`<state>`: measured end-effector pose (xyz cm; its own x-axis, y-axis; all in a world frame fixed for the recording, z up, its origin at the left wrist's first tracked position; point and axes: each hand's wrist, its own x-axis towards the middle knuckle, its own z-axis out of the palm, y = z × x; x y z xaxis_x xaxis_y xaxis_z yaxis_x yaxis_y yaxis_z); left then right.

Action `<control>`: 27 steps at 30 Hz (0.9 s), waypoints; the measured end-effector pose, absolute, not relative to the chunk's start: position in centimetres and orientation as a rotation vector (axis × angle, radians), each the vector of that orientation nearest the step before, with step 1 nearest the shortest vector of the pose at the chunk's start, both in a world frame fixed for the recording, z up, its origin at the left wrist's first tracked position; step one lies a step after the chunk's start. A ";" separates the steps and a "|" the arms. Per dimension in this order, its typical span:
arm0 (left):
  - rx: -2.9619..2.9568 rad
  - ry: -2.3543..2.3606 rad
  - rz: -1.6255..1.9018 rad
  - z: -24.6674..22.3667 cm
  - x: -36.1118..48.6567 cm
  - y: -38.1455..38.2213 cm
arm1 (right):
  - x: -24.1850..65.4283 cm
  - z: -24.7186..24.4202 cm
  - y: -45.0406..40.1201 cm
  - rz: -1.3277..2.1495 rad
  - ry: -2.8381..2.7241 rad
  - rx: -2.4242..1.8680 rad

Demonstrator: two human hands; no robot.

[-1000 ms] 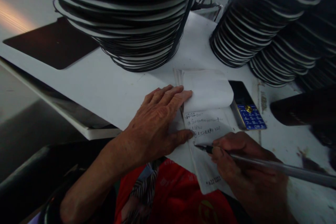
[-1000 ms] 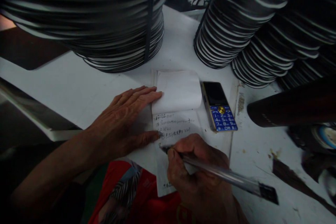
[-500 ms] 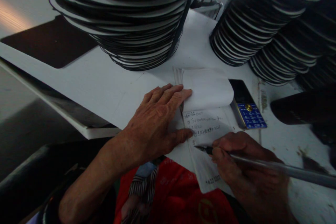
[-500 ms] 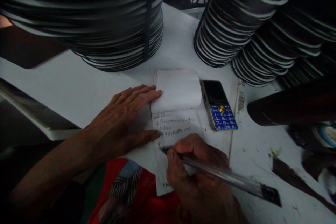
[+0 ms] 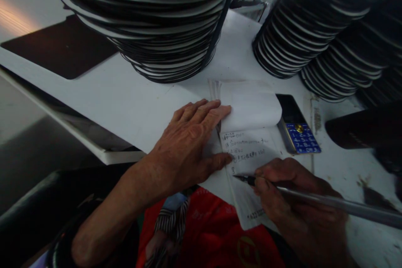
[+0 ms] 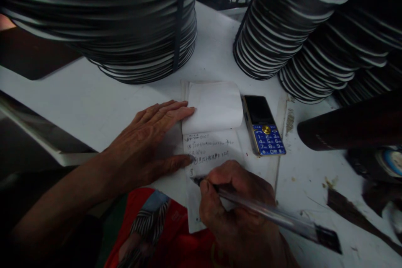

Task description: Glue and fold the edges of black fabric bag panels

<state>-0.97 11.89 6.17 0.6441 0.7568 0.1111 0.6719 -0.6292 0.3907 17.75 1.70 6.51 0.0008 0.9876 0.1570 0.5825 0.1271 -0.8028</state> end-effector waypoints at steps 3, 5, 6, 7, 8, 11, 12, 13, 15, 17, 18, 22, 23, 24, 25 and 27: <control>2.558 1.135 0.402 6.1 -1.0 11.9 | 17.5 6.7 1.7 0.702 -1.662 -1.526; 2.556 1.130 0.414 6.1 -1.0 11.9 | 17.3 6.7 1.7 0.644 -1.595 -1.535; 2.554 1.132 0.419 6.1 -1.0 11.9 | 17.2 6.7 1.7 0.622 -1.565 -1.547; 2.552 1.136 0.421 6.1 -1.0 11.9 | 17.1 6.7 1.7 0.619 -1.549 -1.559; 2.551 1.140 0.422 6.1 -1.0 11.9 | 17.2 6.7 1.7 0.632 -1.555 -1.565; 2.545 1.143 0.409 6.2 -1.0 11.8 | 17.4 6.7 1.8 0.692 -1.620 -1.565; 2.542 1.144 0.400 6.3 -1.1 11.8 | 17.5 6.7 1.8 0.687 -1.624 -1.552; 2.541 1.142 0.393 6.3 -1.1 11.8 | 17.5 6.7 1.8 0.679 -1.624 -1.545; 2.545 1.144 0.391 6.2 -1.1 11.8 | 17.5 6.6 1.7 0.668 -1.597 -1.549; 2.557 1.144 0.404 6.1 -1.1 11.9 | 17.5 6.6 1.7 0.679 -1.564 -1.555; 2.564 1.140 0.411 6.0 -1.1 11.9 | 17.4 6.6 1.7 0.698 -1.557 -1.549; 2.575 1.126 0.433 6.0 -1.0 11.9 | 17.6 6.6 1.7 0.710 -1.553 -1.479; 2.570 1.129 0.435 6.0 -1.1 11.9 | 17.6 6.6 1.7 0.716 -1.560 -1.483; 2.564 1.136 0.434 6.0 -1.1 11.9 | 17.7 6.6 1.7 0.728 -1.566 -1.499; 2.560 1.138 0.428 6.1 -1.1 11.9 | 17.8 6.7 1.7 0.737 -1.574 -1.517; 2.553 1.141 0.414 6.2 -1.1 11.9 | 17.9 6.8 1.7 0.748 -1.611 -1.554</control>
<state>-1.08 11.88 6.16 0.6406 0.7563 0.1331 0.6658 -0.6333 0.3946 17.87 1.67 6.83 0.0318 0.9918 0.1240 0.5451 0.0868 -0.8339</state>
